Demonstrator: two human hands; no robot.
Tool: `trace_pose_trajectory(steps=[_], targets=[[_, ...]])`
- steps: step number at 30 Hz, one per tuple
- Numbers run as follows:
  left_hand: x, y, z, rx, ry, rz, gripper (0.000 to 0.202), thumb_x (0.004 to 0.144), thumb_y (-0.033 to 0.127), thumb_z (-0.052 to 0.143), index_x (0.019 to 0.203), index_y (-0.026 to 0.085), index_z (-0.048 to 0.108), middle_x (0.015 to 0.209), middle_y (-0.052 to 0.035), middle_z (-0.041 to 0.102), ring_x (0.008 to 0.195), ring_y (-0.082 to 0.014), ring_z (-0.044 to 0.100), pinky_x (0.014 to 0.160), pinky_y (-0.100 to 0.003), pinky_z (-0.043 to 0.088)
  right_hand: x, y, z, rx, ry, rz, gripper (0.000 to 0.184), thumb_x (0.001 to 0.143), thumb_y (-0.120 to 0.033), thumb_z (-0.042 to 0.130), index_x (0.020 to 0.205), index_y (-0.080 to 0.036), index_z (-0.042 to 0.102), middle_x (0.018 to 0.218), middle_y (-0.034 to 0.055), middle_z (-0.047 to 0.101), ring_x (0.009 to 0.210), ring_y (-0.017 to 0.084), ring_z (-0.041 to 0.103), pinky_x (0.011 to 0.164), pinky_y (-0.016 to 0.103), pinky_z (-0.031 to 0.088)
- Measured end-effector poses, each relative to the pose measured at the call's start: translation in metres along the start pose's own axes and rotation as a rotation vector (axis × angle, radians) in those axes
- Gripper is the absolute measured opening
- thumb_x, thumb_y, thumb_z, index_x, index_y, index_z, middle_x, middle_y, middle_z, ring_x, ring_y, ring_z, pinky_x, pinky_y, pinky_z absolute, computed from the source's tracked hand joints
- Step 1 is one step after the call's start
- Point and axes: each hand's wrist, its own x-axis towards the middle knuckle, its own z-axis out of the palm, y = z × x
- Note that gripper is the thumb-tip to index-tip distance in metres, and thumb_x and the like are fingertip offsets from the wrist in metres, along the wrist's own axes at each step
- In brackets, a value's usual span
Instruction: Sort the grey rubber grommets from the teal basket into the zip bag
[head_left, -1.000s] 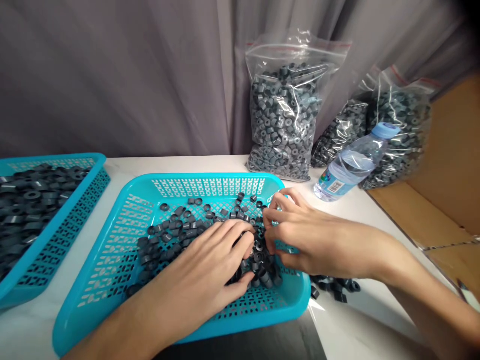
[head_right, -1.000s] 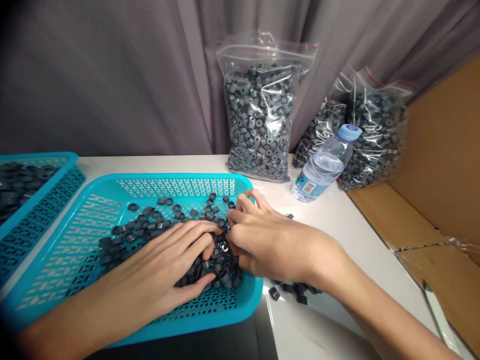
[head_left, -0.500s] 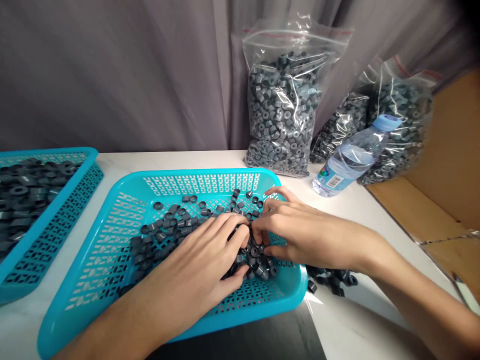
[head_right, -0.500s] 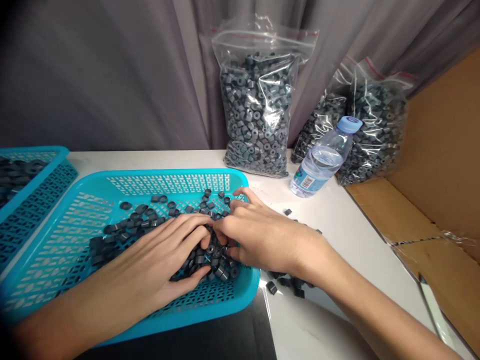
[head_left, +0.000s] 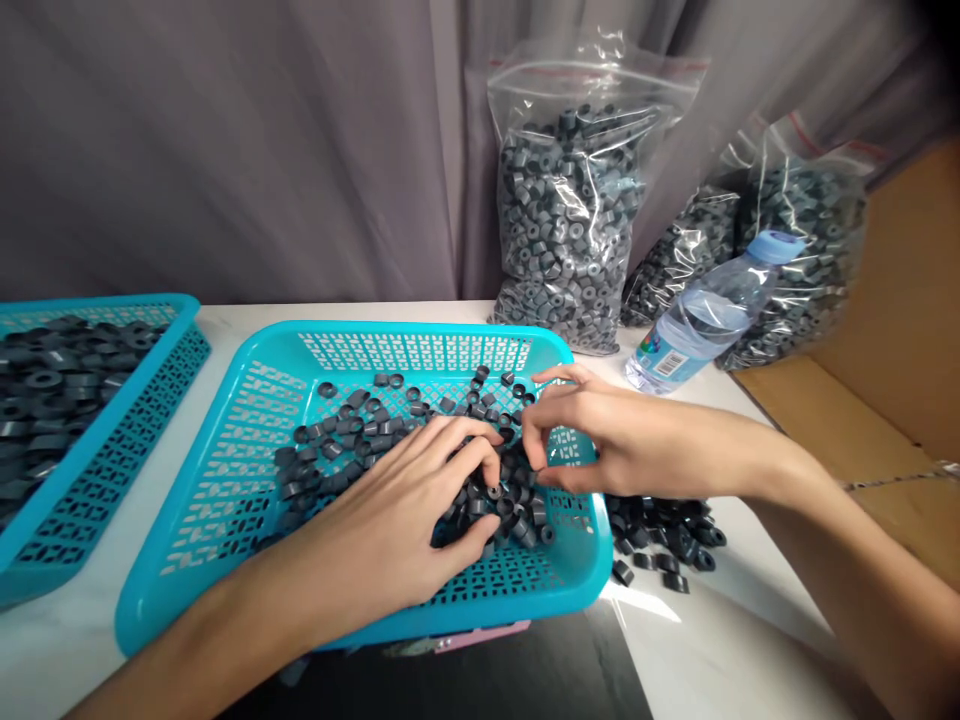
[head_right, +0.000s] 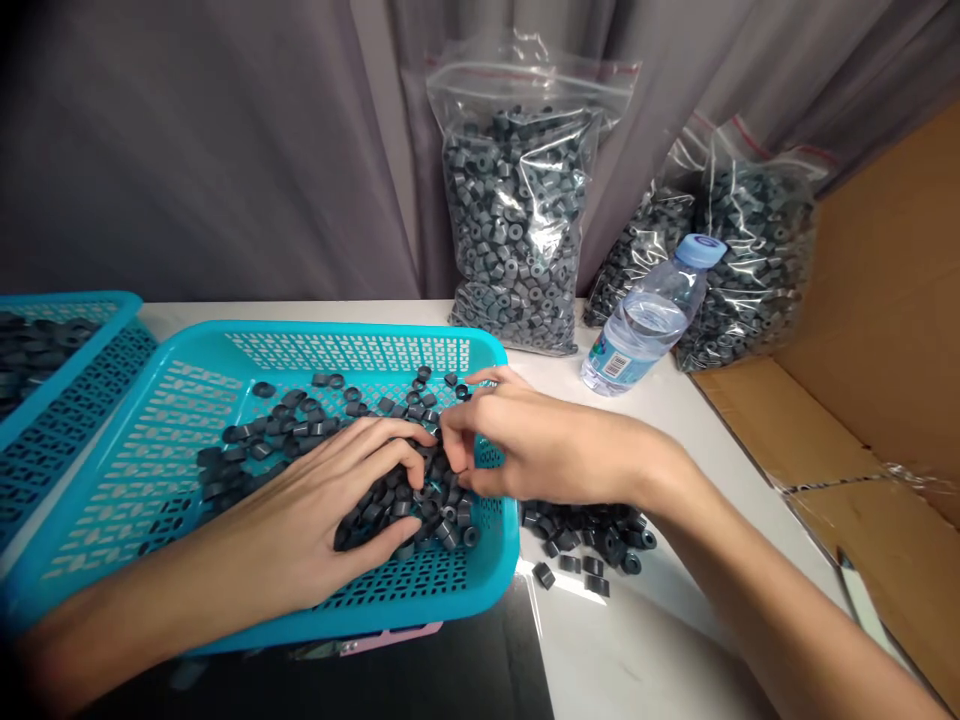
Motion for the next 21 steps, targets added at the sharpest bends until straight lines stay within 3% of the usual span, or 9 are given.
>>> trace_pose_trajectory(steps=[6,12,16,21], targets=[[0.0,0.0,-0.003,0.014,0.014,-0.008,0.031,0.087,0.041,0.067,0.108,0.027,0.05,0.121,-0.0036,0.055,0.117,-0.0256,0.051,0.094,-0.041,0.048,0.008,0.014,0.0,0.127,0.1,-0.11,0.016,0.09,-0.029,0.071,0.103,-0.022,0.066,0.095,-0.0011,0.07,0.101,0.019,0.061,0.1,0.035,0.04],[0.001,-0.002,-0.009,0.133,0.18,0.019,0.056,0.075,0.054,0.078,0.114,0.027,0.05,0.14,-0.0067,0.045,0.128,-0.0309,0.044,0.099,-0.046,0.045,0.016,0.016,0.006,0.139,0.144,-0.193,0.016,0.086,-0.027,0.076,0.1,-0.022,0.07,0.102,-0.0033,0.075,0.1,0.016,0.066,0.12,0.04,0.019],[0.0,-0.001,-0.01,0.131,0.193,0.041,0.055,0.077,0.053,0.078,0.116,0.026,0.049,0.129,-0.0054,0.053,0.12,-0.0283,0.051,0.098,-0.044,0.045,0.019,0.014,0.011,0.132,0.203,-0.211,0.018,0.086,-0.025,0.076,0.103,-0.023,0.068,0.103,-0.0035,0.075,0.102,0.016,0.065,0.119,0.04,0.021],[-0.002,-0.002,-0.007,0.005,0.25,0.0,0.036,0.086,0.038,0.073,0.11,0.027,0.049,0.112,0.0004,0.061,0.108,-0.0214,0.058,0.094,-0.036,0.045,0.021,0.011,0.014,0.155,0.257,-0.238,0.018,0.088,-0.027,0.075,0.104,-0.024,0.068,0.104,-0.0043,0.075,0.103,0.015,0.066,0.119,0.04,0.018]])
